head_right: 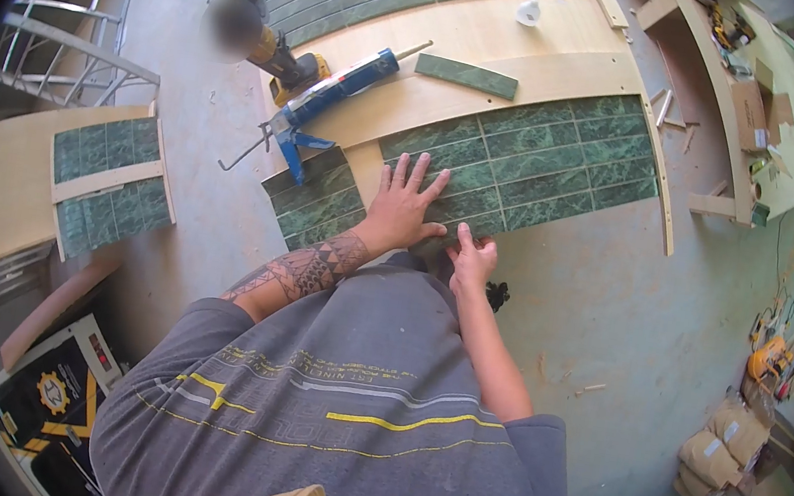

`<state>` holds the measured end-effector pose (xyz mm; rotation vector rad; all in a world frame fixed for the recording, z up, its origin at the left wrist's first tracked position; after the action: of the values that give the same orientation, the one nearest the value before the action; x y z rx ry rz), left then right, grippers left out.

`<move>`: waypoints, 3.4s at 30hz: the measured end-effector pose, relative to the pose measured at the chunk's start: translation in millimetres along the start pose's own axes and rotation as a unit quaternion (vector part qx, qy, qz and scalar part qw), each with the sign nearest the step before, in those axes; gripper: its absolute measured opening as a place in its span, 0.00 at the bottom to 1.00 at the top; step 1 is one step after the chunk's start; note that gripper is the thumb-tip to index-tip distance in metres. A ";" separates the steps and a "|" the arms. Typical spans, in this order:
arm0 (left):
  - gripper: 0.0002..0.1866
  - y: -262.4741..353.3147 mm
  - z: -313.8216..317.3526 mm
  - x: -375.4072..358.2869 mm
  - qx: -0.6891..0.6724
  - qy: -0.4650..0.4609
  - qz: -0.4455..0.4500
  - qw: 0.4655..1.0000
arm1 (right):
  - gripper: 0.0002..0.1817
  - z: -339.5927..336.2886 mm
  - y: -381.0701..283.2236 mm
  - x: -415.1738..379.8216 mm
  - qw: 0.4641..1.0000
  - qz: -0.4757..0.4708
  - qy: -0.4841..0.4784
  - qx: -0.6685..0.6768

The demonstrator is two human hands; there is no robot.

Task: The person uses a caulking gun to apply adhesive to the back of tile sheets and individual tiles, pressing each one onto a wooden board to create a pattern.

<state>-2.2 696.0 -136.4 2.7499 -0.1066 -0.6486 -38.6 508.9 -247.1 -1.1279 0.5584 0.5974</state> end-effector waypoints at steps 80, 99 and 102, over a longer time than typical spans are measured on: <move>0.28 -63.9 -61.7 48.5 0.080 0.042 -0.044 0.995 | 0.20 -12.4 -4.4 16.7 0.974 0.089 -0.169 -0.125; 0.29 -64.9 -65.2 49.3 0.070 0.022 -0.065 0.995 | 0.21 -9.7 2.8 16.7 0.976 0.100 -0.180 -0.075; 0.28 -66.2 -68.1 48.8 0.061 0.031 -0.047 0.997 | 0.23 -5.9 0.8 15.5 0.975 0.109 -0.182 -0.070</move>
<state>71.9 771.2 -120.3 2.9041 -0.0020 -0.6002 -28.7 505.9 -260.2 -1.0623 0.3267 1.0235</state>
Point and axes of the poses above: each hand's wrist, its own x-axis towards the middle knuckle, its own z-axis out of the palm, y = z × x, the point moved 9 cm from there along x, towards the middle knuckle, and after that the axes turned 14 degrees about -y, right-handed, at the moved point
